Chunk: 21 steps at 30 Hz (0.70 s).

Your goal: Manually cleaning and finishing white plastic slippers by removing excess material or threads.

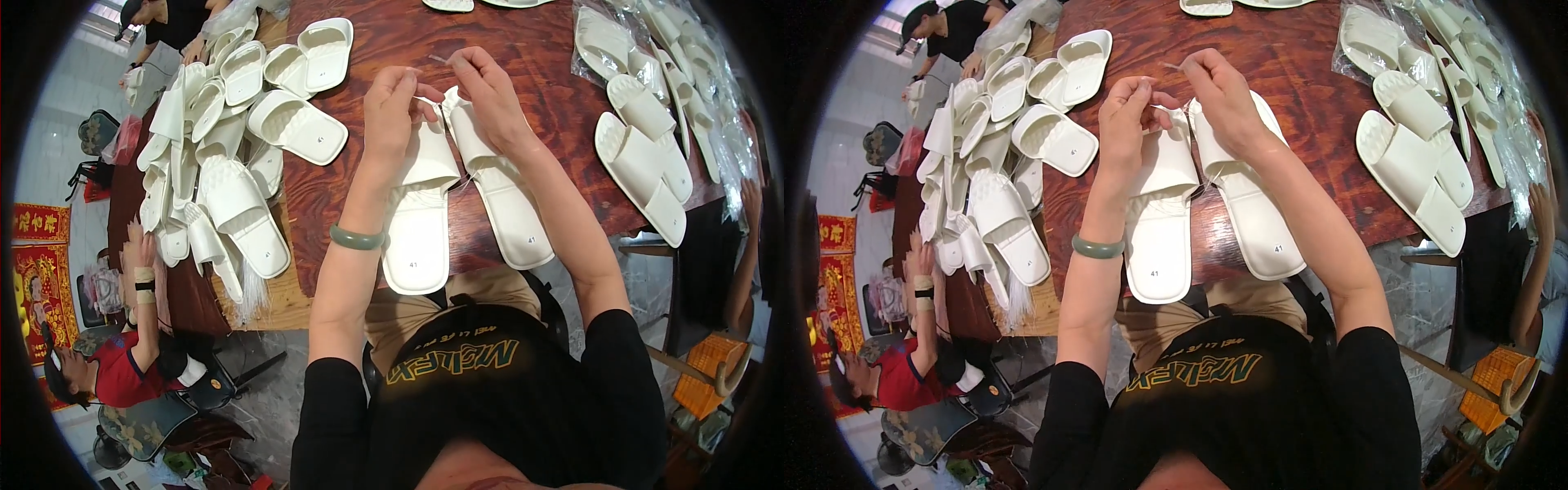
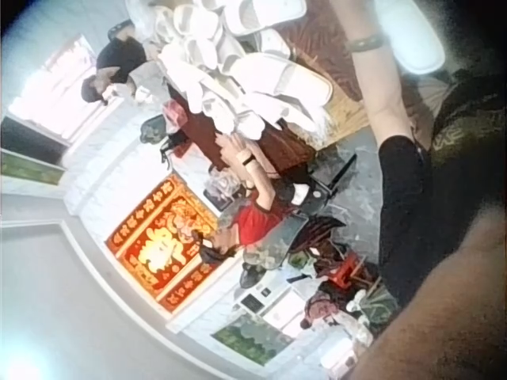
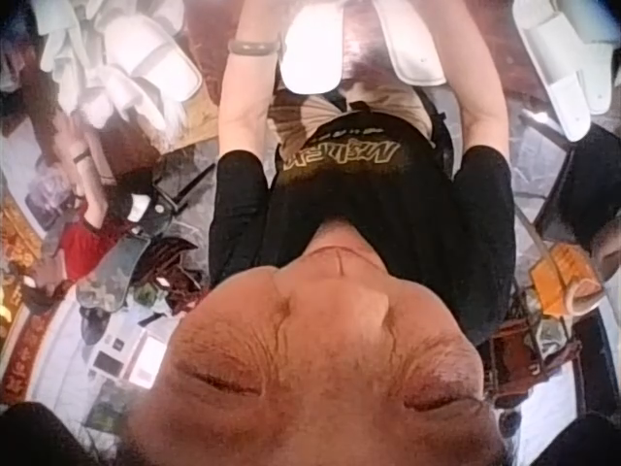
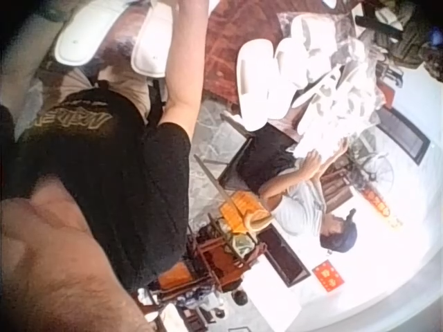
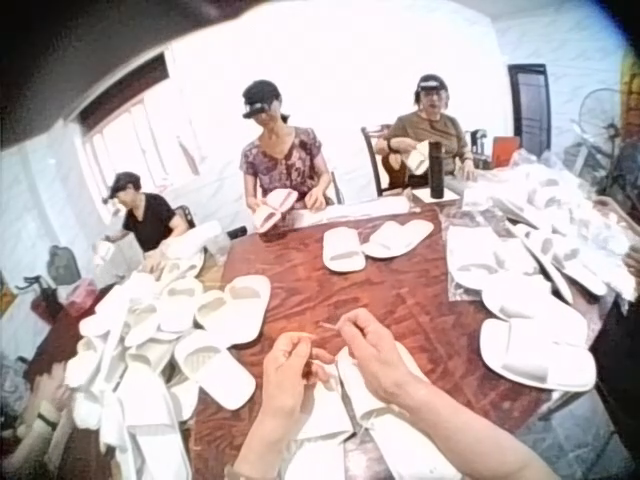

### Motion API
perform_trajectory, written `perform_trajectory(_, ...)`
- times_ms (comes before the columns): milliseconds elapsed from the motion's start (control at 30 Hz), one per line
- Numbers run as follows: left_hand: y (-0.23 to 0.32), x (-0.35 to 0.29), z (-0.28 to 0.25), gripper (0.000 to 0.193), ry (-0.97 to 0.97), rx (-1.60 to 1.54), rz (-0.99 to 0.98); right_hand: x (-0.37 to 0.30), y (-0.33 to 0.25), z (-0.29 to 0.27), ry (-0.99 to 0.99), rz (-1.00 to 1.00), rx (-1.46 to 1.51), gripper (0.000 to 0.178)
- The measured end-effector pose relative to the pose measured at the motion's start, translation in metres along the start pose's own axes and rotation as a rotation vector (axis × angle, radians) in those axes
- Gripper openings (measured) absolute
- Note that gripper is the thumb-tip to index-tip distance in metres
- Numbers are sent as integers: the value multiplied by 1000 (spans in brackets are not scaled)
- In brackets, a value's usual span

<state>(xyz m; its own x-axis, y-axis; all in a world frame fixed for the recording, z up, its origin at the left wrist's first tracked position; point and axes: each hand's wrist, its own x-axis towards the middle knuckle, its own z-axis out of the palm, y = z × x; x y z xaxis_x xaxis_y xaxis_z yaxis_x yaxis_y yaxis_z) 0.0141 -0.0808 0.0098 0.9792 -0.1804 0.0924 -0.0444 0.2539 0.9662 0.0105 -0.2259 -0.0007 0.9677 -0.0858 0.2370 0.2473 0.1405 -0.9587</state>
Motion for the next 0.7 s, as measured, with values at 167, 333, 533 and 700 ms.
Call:
perform_trajectory(167,-2,0,-1,22,-56,11,-11,-4,0,4,-10,-167,-185,20)
perform_trajectory(333,-3,0,0,21,-82,-15,-14,-6,5,5,29,-287,-263,15)
perform_trajectory(533,-4,0,-1,19,-111,-6,14,-8,1,6,2,-220,-240,15)
perform_trajectory(700,-1,1,-2,18,-118,-53,12,-6,2,6,-3,-236,-223,15)
